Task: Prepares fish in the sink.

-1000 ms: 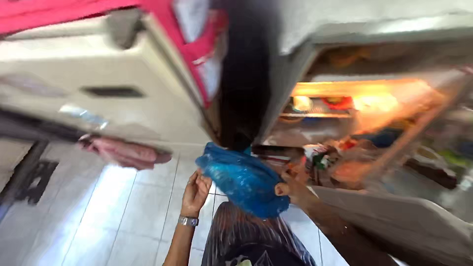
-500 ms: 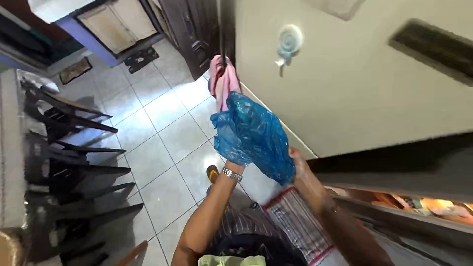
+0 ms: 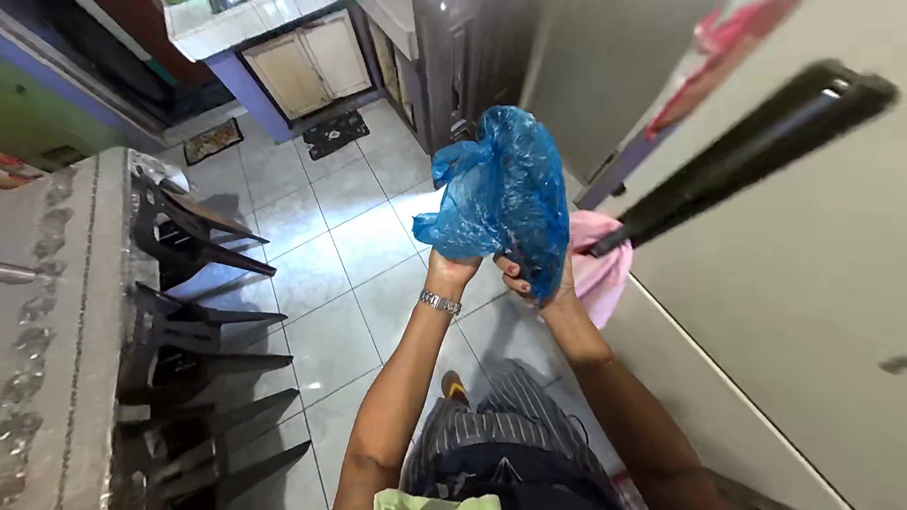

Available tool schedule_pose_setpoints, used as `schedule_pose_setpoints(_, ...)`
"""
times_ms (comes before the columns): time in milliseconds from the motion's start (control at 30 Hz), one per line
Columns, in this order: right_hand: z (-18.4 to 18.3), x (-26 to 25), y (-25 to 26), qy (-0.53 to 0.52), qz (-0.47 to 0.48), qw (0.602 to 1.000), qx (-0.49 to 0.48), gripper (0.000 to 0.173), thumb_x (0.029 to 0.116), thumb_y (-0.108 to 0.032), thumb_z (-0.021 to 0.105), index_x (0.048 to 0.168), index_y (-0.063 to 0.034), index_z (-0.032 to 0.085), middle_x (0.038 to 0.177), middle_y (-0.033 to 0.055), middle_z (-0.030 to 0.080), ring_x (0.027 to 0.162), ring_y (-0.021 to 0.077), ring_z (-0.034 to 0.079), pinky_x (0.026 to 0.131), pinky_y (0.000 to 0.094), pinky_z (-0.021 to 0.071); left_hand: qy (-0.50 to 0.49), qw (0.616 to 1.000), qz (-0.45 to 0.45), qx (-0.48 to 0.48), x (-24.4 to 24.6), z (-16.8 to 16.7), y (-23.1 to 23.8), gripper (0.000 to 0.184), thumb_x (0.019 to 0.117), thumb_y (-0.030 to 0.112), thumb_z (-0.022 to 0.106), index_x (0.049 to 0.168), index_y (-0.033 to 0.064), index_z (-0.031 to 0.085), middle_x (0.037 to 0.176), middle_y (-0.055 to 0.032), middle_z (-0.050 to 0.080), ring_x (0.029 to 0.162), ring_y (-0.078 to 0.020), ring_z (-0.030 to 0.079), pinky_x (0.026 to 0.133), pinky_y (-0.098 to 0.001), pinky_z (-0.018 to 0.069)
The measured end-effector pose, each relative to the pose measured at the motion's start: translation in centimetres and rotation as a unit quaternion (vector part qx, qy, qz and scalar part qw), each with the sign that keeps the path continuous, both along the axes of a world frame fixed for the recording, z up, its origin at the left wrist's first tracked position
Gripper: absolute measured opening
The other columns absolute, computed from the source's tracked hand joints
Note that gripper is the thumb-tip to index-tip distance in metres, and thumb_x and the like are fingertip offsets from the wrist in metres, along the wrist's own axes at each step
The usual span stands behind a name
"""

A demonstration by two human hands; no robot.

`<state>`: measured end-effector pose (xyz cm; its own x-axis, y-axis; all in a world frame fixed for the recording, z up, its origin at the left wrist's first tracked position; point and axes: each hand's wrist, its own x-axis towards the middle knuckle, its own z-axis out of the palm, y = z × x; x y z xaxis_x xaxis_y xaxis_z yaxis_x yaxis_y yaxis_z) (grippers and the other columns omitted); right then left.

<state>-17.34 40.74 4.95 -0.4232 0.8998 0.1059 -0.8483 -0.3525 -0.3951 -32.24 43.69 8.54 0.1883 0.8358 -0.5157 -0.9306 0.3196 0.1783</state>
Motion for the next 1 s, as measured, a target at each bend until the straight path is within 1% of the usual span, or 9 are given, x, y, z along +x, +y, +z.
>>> schedule_pose_setpoints(100, -0.9, -2.6, 7.2, 0.029, 0.013, 0.999, 0.017, 0.059, 0.0858, -0.065, 0.066, 0.108, -0.0103, 0.073, 0.088, 0.0078, 0.073, 0.064, 0.0129, 0.069, 0.053, 0.0224, 0.0554, 0.011, 0.999, 0.012, 0.03, -3.0, 0.4, 6.7, 0.045, 0.1091, 0.047, 0.022, 0.111, 0.0174, 0.056, 0.098, -0.0029, 0.068, 0.091, -0.0165, 0.069, 0.079, -0.0336, 0.0585)
schedule_pose_setpoints(267, -2.4, -5.5, 19.7, 0.064, 0.065, 0.996, 0.024, 0.065, 0.0866, -0.065, 0.064, 0.11, -0.0054, 0.072, 0.09, 0.0094, 0.072, 0.069, 0.0148, 0.07, 0.059, 0.0239, 0.0567, 0.03, 0.994, 0.016, 0.102, -7.6, 0.5, 18.7, 0.04, 0.1099, 0.042, 0.026, 0.11, 0.0194, 0.06, 0.096, -0.0008, 0.069, 0.089, -0.0135, 0.069, 0.078, -0.0314, 0.059)
schedule_pose_setpoints(367, -2.6, -7.3, 27.9, 0.058, 0.101, 0.993, 0.009, 0.072, 0.0886, -0.071, 0.056, 0.109, -0.0035, 0.07, 0.089, 0.0098, 0.071, 0.067, 0.0156, 0.069, 0.057, 0.0244, 0.056, 0.026, 0.994, 0.027, 0.106, -9.9, 0.7, 26.7, 0.046, 0.1092, 0.045, 0.023, 0.105, 0.0209, 0.063, 0.09, 0.0004, 0.07, 0.083, -0.012, 0.07, 0.071, -0.0299, 0.0595)
schedule_pose_setpoints(467, -1.7, -10.5, 36.8, 0.05, 0.142, 0.988, 0.026, 0.064, 0.0855, -0.065, 0.064, 0.107, -0.0059, 0.073, 0.087, 0.009, 0.073, 0.066, 0.0152, 0.07, 0.055, 0.0241, 0.0559, 0.036, 0.996, 0.075, 0.041, -12.2, 1.8, 34.3, 0.047, 0.1094, 0.044, 0.024, 0.101, 0.0163, 0.061, 0.083, -0.0034, 0.069, 0.076, -0.0156, 0.07, 0.066, -0.0327, 0.0596)
schedule_pose_setpoints(533, -0.6, -12.9, 42.5, 0.052, 0.165, 0.985, 0.025, 0.059, 0.082, -0.06, 0.072, 0.106, -0.0061, 0.074, 0.087, 0.0092, 0.074, 0.068, 0.0152, 0.071, 0.056, 0.0231, 0.0569, 0.027, 0.994, 0.11, 0.003, -13.9, 2.3, 39.0, 0.048, 0.1098, 0.043, 0.019, 0.102, 0.0144, 0.057, 0.082, -0.0048, 0.067, 0.076, -0.017, 0.069, 0.067, -0.0337, 0.0587)
schedule_pose_setpoints(667, -0.4, -18.1, 53.1, 0.052, 0.185, 0.981, 0.01, 0.055, 0.0757, -0.056, 0.079, 0.103, -0.0091, 0.077, 0.089, 0.0085, 0.075, 0.07, 0.014, 0.072, 0.057, 0.0231, 0.0575, 0.011, 0.987, 0.16, 0.004, -18.4, 2.4, 48.0, 0.049, 0.1097, 0.044, 0.017, 0.105, 0.0149, 0.056, 0.086, -0.0045, 0.068, 0.081, -0.0168, 0.069, 0.071, -0.0338, 0.059)
schedule_pose_setpoints(733, -0.3, -20.9, 57.8, 0.047, 0.182, 0.982, -0.016, 0.053, 0.0729, -0.056, 0.081, 0.1, -0.0107, 0.077, 0.087, 0.0079, 0.075, 0.069, 0.0131, 0.071, 0.055, 0.0231, 0.0562, 0.013, 0.984, 0.176, 0.002, -21.2, 2.4, 52.4, 0.048, 0.1098, 0.042, 0.017, 0.104, 0.015, 0.057, 0.086, -0.0045, 0.068, 0.081, -0.0168, 0.069, 0.07, -0.0333, 0.0586)
schedule_pose_setpoints(867, -1.4, -26.1, 67.9, 0.047, 0.207, 0.977, 0.004, 0.054, 0.077, -0.057, 0.078, 0.106, -0.0109, 0.077, 0.093, 0.008, 0.075, 0.074, 0.0129, 0.072, 0.058, 0.0226, 0.0571, 0.031, 0.979, 0.2, -0.007, -27.0, 2.3, 62.3, 0.045, 0.1102, 0.04, 0.02, 0.105, 0.0147, 0.056, 0.087, -0.005, 0.067, 0.081, -0.0174, 0.069, 0.07, -0.0342, 0.0584)
schedule_pose_setpoints(1000, -1.8, -31.4, 77.4, -0.013, 0.15, 0.988, -0.037, 0.053, 0.0739, -0.057, 0.08, 0.104, -0.0129, 0.076, 0.09, 0.0082, 0.075, 0.074, 0.0151, 0.073, 0.057, 0.0262, 0.0588, 0.048, 0.981, 0.188, 0.028, -33.2, 3.0, 72.5, 0.043, 0.1115, 0.033, 0.021, 0.107, 0.0138, 0.059, 0.087, -0.0031, 0.068, 0.082, -0.014, 0.069, 0.071, -0.0306, 0.0583)
